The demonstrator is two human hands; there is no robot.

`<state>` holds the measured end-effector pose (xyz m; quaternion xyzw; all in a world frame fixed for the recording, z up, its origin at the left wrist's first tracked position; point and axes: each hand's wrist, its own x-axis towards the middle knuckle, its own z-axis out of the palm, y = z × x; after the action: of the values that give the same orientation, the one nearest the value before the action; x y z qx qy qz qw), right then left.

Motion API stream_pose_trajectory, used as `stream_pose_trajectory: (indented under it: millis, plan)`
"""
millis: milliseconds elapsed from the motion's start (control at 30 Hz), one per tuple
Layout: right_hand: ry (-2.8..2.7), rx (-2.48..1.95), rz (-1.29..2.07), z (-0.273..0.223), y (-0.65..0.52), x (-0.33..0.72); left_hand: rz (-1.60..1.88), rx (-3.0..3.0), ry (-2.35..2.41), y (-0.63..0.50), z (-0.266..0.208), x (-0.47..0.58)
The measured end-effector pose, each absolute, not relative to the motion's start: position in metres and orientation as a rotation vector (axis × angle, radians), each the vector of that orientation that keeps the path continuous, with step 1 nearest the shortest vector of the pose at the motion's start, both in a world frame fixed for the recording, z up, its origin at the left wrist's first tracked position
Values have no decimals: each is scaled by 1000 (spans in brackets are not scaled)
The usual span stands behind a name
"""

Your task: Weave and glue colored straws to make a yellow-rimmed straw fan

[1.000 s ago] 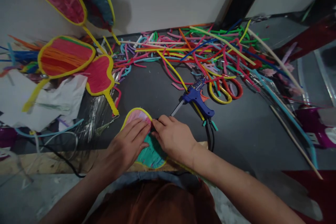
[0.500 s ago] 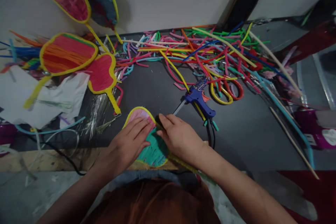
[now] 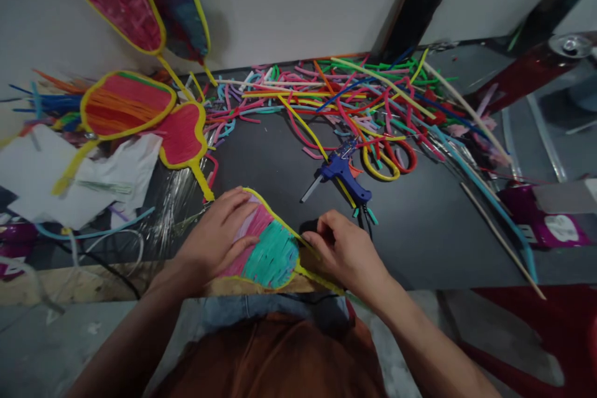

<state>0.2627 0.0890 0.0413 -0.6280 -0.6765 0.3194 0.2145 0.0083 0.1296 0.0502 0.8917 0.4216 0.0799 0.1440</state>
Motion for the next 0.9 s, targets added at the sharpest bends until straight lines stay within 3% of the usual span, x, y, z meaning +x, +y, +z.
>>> stream_pose_trajectory:
  millis: [367,900]
  plan:
    - [-2175,-1550,651,38,78,256,67,2636,900,149,51,24]
    - [-2467,-1735,524,38,71,233,37,2676,932,146,46,27]
